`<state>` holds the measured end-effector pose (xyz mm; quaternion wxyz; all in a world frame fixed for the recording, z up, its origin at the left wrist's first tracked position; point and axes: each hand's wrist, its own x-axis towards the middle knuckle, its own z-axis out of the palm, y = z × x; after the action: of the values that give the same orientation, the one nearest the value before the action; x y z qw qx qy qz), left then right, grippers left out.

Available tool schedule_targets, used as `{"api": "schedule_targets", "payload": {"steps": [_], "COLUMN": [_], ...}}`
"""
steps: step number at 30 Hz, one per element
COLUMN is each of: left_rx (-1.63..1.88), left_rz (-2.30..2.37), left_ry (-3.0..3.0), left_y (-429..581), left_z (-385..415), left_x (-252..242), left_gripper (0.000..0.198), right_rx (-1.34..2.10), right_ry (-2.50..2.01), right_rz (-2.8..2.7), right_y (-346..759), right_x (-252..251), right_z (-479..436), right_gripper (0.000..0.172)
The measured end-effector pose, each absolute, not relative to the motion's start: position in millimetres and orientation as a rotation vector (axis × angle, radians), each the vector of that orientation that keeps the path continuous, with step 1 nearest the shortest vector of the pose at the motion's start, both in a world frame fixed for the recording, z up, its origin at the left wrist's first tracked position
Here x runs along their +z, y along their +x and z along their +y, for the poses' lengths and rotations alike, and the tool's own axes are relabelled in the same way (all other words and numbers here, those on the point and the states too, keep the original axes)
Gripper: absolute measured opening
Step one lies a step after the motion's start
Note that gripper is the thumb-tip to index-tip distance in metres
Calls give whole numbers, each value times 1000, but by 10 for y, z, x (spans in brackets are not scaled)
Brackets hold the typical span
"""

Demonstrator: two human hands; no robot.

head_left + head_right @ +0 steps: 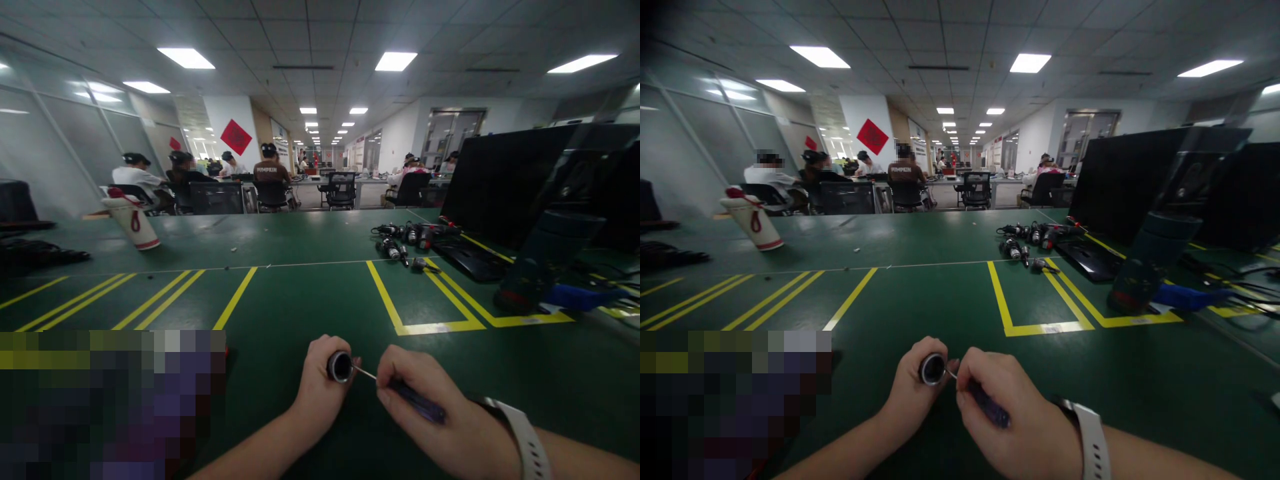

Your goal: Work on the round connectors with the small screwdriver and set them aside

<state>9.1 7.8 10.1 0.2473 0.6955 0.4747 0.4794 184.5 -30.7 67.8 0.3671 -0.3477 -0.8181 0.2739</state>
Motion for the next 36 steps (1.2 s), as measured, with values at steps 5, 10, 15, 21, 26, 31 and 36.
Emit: {"api": "schedule_targets", "payload": {"steps": [5,10,15,21,26,31,36], "left_rx": [1272,1238,1207,1216,1214,1187,1184], "left_rz": [1259,1194,1240,1337,1317,1249,1223], "left_ry": [1848,1821,1817,1931,1940,1875,1796], "left_y": [84,82,83,88,87,77,74], "left_z": [73,72,87,82,63,89,110], "left_x": [115,103,88,97,85,29,29], "left_gripper": [15,18,19,12,14,17,18], "right_rx": [983,1549,1381,853,768,1058,1164], "right_ry": [-953,-856,-850,-958,-946,-983,-975], "right_rz": [-1945,-1408,-1580,-2011,-2106,-1987,-1886], "right_y": [1820,1772,1822,1848,1844,1843,1849], "right_x": [650,572,587,707,750,730,704], "right_z": [-240,-89,-116,-262,-296,-283,-261], "right_gripper": [10,5,5,11,11,8,6]}}
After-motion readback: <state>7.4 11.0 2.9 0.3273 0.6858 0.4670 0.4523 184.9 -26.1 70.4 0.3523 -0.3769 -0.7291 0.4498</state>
